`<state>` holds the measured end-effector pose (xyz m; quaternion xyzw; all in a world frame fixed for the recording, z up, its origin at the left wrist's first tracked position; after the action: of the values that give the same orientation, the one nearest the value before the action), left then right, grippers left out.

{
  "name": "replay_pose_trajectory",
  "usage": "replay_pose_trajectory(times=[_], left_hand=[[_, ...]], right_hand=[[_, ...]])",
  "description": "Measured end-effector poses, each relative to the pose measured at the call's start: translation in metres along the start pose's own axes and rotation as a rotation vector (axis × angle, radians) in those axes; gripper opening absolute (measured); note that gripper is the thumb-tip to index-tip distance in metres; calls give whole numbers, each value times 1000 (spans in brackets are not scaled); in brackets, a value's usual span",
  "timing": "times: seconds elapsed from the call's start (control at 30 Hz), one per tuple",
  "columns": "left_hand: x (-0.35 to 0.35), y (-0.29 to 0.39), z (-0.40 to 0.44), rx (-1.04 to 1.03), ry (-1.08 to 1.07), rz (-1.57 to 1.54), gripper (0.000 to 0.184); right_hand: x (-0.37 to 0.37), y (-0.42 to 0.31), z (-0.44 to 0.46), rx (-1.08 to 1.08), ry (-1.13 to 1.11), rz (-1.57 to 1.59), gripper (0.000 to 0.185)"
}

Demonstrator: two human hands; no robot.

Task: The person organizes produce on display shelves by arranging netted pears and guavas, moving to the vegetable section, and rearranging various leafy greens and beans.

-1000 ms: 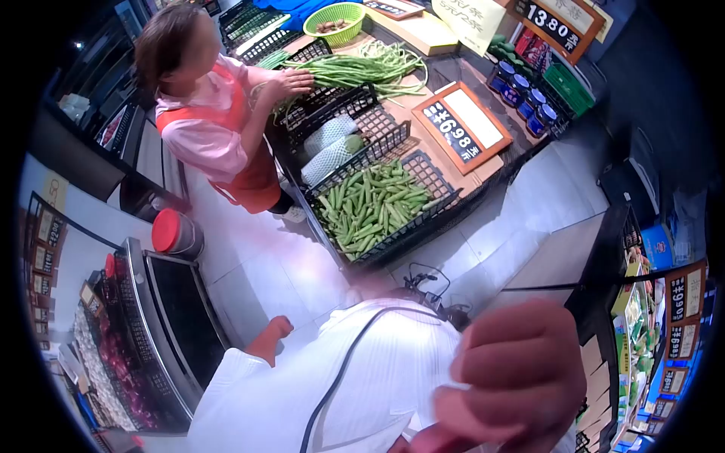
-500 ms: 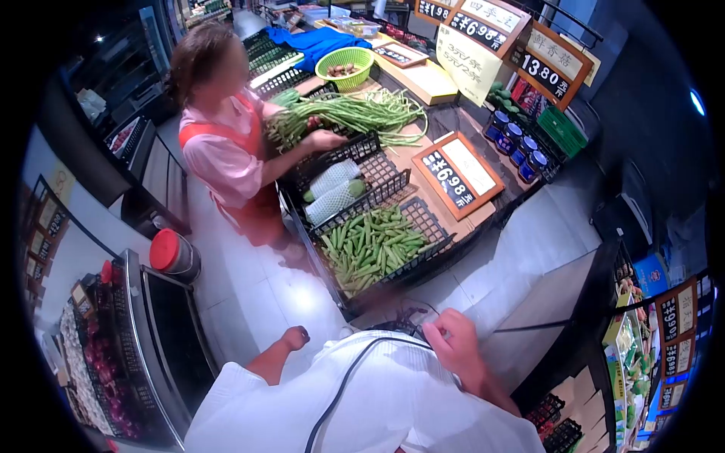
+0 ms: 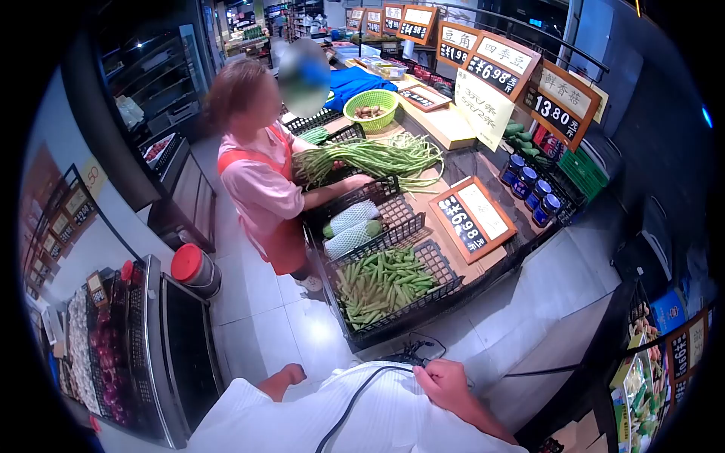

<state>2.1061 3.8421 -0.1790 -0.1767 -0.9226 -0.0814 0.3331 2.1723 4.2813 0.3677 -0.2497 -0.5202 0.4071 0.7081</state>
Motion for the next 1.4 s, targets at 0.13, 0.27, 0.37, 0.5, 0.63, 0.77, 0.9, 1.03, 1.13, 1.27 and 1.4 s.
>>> replay_pose_trajectory(times=[0.13,0.27,0.37,0.5,0.63,0.77,0.9,1.03,1.13,1.27,1.4], left_hand=[[-3,5,-1,21,32,-82,40],[11,33,-7,-11,62,-88,37],[70,13,-32,316,214,-808,37],[280,23,-89,297,760,-939,37],[482,65,-122,-208,1073,-1139,31],[596,111,-115,-110,873,-848,88],[645,145,-131,-126,734,-882,96],[645,197,-194,-402,813,-893,26],[603,222,-229,-512,732,-894,40],[531,223,-238,-602,776,-912,40],[462,209,-214,-490,697,-1066,32]], right_hand=[[3,9,1,-3,-36,15,36],[8,6,6,45,-3,50,37],[10,13,7,82,-24,19,37],[8,17,6,66,-29,39,36],[5,6,11,113,-60,39,37],[5,4,11,106,-70,38,38],[10,17,-2,47,-9,18,38],[19,25,-12,-5,70,7,38],[27,23,-11,-7,110,-6,39],[28,23,-12,-2,109,-21,38],[27,23,-7,1,116,2,39]])
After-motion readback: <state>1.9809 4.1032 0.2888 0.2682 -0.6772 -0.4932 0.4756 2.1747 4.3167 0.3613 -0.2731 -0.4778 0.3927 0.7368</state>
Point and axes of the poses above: each hand's wrist, its own z-axis towards the middle knuckle, its own x-axis out of the back of the hand, y = z × x, the point moved 9 cm from there along z, towards the middle knuckle, and after that the axes turned 14 degrees about x, right-handed, at the moved point
